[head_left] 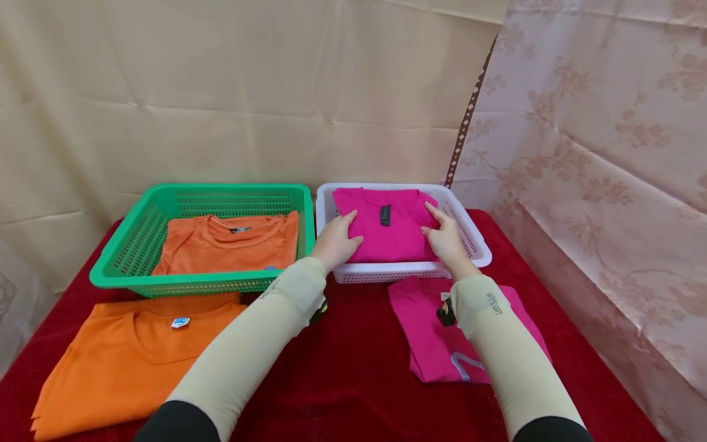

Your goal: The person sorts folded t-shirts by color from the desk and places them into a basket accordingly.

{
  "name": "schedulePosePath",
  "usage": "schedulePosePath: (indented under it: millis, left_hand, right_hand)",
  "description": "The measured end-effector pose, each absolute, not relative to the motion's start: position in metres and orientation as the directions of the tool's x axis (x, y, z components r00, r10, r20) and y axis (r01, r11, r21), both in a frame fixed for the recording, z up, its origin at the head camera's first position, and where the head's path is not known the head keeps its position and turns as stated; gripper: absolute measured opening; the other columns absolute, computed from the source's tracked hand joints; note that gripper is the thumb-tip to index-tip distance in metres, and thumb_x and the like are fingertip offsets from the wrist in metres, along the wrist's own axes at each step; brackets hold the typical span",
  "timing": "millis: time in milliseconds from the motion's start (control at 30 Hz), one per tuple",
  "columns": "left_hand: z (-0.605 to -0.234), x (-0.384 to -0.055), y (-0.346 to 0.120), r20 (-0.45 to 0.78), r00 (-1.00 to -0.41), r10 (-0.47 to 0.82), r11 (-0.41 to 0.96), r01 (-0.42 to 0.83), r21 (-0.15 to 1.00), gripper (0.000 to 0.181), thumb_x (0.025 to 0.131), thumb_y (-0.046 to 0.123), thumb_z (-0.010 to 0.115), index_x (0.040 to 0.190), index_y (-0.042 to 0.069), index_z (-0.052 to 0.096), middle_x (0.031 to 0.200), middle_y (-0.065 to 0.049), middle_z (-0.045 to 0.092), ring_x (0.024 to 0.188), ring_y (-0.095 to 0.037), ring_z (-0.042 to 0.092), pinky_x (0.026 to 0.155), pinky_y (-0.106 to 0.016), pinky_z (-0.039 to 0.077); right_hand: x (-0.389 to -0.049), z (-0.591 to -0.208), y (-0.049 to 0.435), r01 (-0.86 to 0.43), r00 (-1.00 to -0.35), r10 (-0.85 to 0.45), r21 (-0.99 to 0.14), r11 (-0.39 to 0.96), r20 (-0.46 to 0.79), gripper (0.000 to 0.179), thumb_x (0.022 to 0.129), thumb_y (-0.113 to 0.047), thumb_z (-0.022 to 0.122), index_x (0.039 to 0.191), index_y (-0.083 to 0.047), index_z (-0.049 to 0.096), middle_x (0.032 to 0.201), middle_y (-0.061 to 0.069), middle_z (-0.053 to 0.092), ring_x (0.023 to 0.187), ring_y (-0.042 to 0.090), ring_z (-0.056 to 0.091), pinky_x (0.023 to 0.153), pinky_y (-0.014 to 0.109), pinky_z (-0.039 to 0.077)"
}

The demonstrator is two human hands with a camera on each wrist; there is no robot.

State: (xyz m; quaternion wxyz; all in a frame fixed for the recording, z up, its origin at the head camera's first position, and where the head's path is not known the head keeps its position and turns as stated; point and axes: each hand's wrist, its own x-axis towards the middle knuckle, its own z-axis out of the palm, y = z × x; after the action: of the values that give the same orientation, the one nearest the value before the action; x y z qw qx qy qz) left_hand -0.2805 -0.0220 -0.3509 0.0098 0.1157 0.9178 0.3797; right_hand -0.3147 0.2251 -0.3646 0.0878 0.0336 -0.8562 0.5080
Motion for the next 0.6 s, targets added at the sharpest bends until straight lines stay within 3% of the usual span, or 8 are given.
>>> schedulePosePath:
  millis: [133, 300, 433, 600]
  left_hand:
    - [-0.356, -0.280, -0.011, 0.083, -0.977, 0.197, 0.814, 0.210, 0.541, 0.061, 0.098, 0.027, 0.060, 0.153, 0.011, 0.038, 0.150, -0.015, 0.048, 0.140, -0.030, 0.045, 0.114, -0.043, 0.039]
    - [-0.363, -0.281, -0.006, 0.127, -0.974, 0.187, 0.892, 0.223, 0.393, 0.056, 0.096, 0.024, 0.062, 0.149, 0.012, 0.046, 0.133, -0.011, 0.063, 0.117, -0.028, 0.063, 0.093, -0.042, 0.054]
    - [-0.364, -0.280, -0.005, 0.123, -0.976, 0.178, 0.906, 0.211, 0.366, 0.053, 0.094, 0.020, 0.064, 0.144, 0.011, 0.052, 0.123, -0.010, 0.068, 0.107, -0.028, 0.067, 0.084, -0.042, 0.056]
    - [-0.364, -0.280, -0.004, 0.152, -0.977, 0.152, 0.895, 0.201, 0.399, 0.029, 0.090, 0.012, 0.063, 0.119, 0.007, 0.064, 0.108, -0.010, 0.071, 0.099, -0.029, 0.068, 0.081, -0.044, 0.056]
  right_hand:
    - [-0.313, -0.364, 0.229, -0.141, -0.979, 0.033, -0.789, 0.598, 0.200, 0.062, 0.091, 0.008, 0.053, 0.150, -0.005, 0.041, 0.153, 0.022, 0.040, 0.147, 0.029, 0.031, 0.119, 0.043, 0.031]
    - [-0.312, -0.363, 0.227, -0.111, -0.986, 0.007, -0.701, 0.704, 0.164, 0.060, 0.094, 0.002, 0.053, 0.151, -0.008, 0.041, 0.153, 0.022, 0.041, 0.145, 0.033, 0.034, 0.116, 0.047, 0.035]
    - [-0.313, -0.364, 0.224, -0.088, -0.992, -0.019, -0.584, 0.807, 0.124, 0.061, 0.090, 0.001, 0.053, 0.150, -0.004, 0.041, 0.149, 0.024, 0.045, 0.139, 0.036, 0.042, 0.112, 0.047, 0.039]
    - [-0.315, -0.366, 0.224, -0.050, -0.997, -0.018, -0.476, 0.878, 0.071, 0.057, 0.083, -0.002, 0.058, 0.139, 0.004, 0.052, 0.138, 0.023, 0.057, 0.128, 0.039, 0.052, 0.108, 0.047, 0.042]
